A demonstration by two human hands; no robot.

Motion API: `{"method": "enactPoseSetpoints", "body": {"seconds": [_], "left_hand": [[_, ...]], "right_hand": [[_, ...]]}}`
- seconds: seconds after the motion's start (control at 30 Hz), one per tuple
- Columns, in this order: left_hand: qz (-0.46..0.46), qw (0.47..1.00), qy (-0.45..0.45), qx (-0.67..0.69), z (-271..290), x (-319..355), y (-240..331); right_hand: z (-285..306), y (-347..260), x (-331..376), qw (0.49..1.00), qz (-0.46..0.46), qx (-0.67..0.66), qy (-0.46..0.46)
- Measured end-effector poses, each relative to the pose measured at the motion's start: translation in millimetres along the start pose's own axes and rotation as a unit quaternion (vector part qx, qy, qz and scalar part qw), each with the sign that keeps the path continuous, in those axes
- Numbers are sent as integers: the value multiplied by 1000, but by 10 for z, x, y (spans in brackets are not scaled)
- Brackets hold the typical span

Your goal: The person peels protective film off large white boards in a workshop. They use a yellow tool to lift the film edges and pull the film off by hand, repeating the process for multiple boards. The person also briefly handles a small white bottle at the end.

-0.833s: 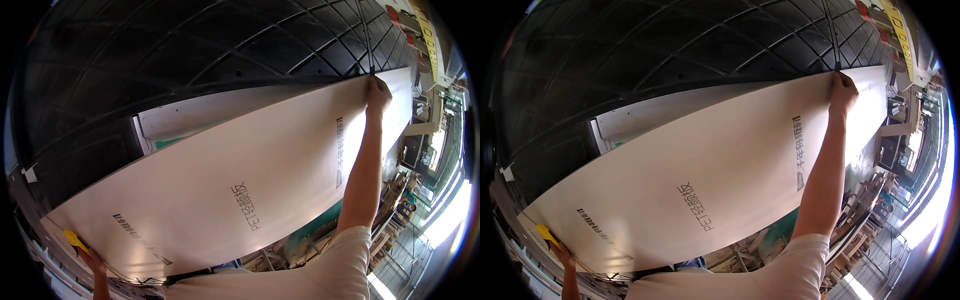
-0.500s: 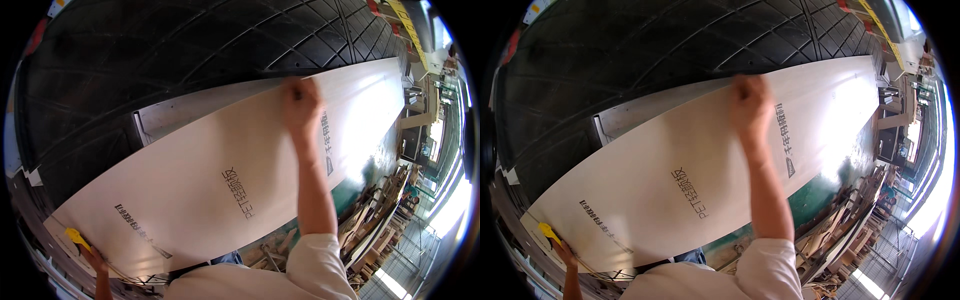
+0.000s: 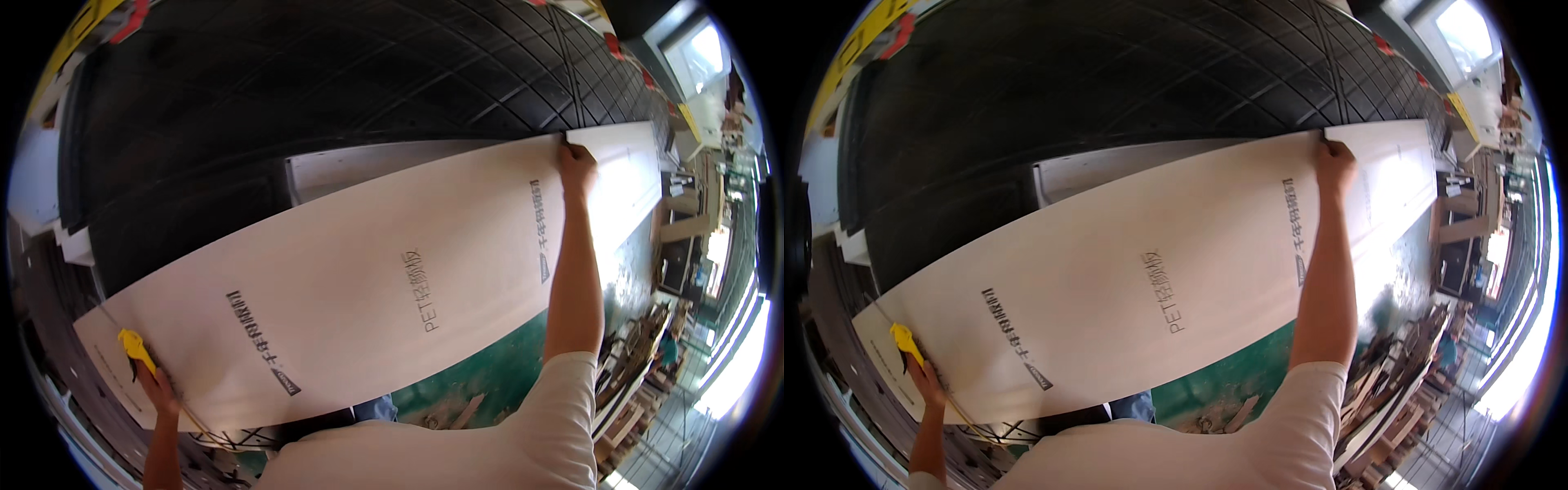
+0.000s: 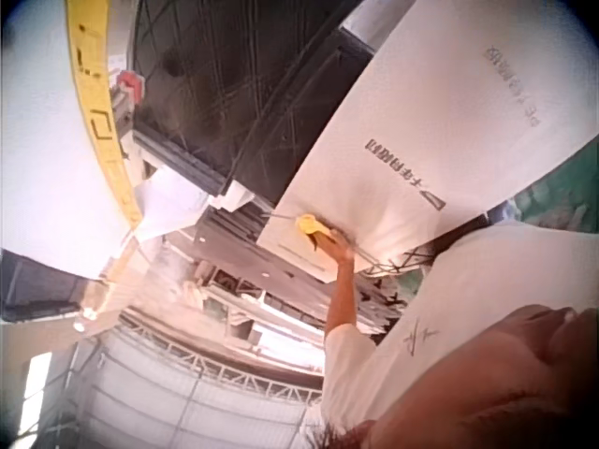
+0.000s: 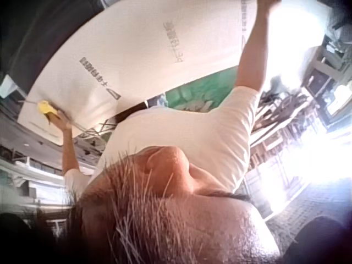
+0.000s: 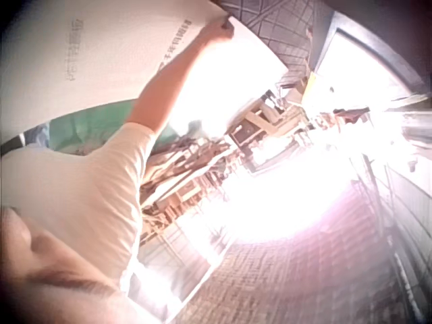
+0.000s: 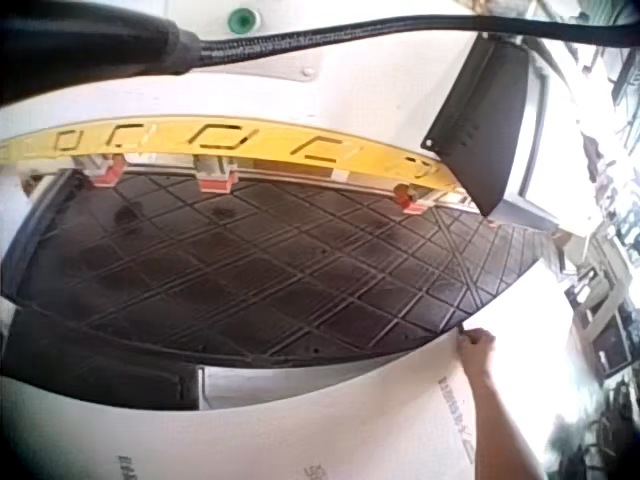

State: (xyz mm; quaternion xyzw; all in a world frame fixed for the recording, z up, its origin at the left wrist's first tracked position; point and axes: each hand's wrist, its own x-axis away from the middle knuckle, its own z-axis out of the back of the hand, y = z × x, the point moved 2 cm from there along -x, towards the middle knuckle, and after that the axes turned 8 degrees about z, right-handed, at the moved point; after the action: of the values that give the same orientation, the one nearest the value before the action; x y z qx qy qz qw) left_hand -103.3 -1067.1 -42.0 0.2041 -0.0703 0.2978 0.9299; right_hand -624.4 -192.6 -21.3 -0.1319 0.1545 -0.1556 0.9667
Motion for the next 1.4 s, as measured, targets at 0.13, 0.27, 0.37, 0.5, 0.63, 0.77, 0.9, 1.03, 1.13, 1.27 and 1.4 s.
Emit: {"method": "enactPoseSetpoints", "body": {"seconds": [0.13,0.27,0.37,0.5,0.63,0.77,0.9,1.03,1.13,1.27,1.4], "left_hand": [[-17,999,21,-33,-13,-15,79],[-26,999,33,-20,7,2,251],[-45,998,45,3,25,-42,328],[-93,995,40,-20,146,-145,625],[-120,991,58,-4,236,-156,709],[-167,981,62,78,330,-174,750],[-177,966,52,179,430,-181,712],[-82,967,-34,241,636,-145,475],[27,947,-82,310,843,-82,-44],[197,877,-37,436,1439,179,-739],[381,829,40,407,1710,619,-1817]], "right_hand": [[-121,-86,61,999,31,-30,-21],[-337,-922,649,984,153,-94,10],[-282,-1789,1190,964,228,-132,-34],[-250,-2706,1996,953,237,-185,-40],[-288,-3612,2765,941,253,-220,-48],[-408,-4754,3717,922,285,-258,-51],[-511,-5679,4413,917,287,-270,-59],[-564,-5927,4552,896,297,-305,-125],[-722,-5432,4207,899,294,-305,-109],[-551,-4162,3211,971,124,-173,-111],[-447,-3244,2533,991,113,-54,-49]]}}
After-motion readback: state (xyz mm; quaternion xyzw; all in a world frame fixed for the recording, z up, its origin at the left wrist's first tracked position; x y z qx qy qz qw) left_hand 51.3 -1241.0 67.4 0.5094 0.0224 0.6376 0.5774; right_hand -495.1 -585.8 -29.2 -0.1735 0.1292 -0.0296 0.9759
